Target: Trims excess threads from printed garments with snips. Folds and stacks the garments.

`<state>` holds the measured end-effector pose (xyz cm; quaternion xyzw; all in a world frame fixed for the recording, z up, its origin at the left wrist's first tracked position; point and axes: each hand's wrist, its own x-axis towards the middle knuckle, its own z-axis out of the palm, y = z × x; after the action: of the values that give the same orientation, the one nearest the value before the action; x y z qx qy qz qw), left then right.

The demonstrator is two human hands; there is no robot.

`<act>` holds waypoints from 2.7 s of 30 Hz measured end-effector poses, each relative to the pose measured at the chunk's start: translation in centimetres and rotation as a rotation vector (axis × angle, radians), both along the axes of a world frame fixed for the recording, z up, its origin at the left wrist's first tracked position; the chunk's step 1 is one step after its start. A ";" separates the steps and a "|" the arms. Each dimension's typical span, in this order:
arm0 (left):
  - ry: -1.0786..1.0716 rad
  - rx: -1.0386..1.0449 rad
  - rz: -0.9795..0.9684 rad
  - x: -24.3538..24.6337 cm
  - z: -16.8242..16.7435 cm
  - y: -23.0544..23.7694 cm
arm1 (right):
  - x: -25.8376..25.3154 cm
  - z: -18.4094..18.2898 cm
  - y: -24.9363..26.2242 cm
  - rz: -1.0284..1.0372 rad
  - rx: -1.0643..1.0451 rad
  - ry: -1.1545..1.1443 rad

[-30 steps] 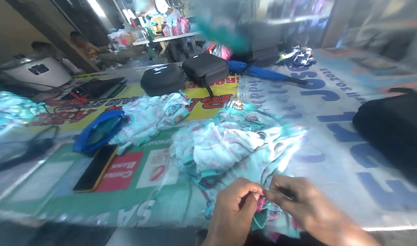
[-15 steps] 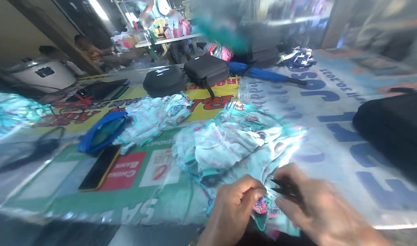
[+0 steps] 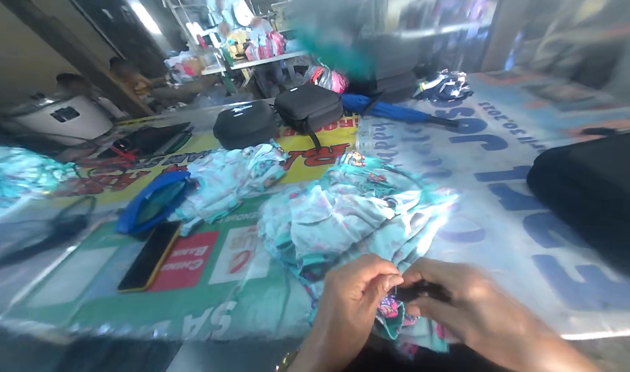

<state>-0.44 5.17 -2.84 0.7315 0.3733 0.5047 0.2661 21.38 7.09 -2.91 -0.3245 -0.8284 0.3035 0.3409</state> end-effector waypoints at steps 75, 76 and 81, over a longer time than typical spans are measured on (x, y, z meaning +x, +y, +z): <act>-0.067 0.235 0.375 -1.0 -0.4 -2.0 | -1.9 -0.9 0.5 0.170 -0.691 0.545; -0.048 0.329 0.422 -1.2 -0.1 -2.4 | -1.9 -0.3 0.7 0.147 -0.654 0.524; 0.557 0.667 0.047 0.6 0.8 -3.8 | -3.1 6.4 3.0 0.101 -0.374 0.414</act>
<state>0.13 1.38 -2.03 0.8771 0.2638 0.3868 -0.1072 18.26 10.10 3.53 -0.2713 -0.6858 0.5276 0.4216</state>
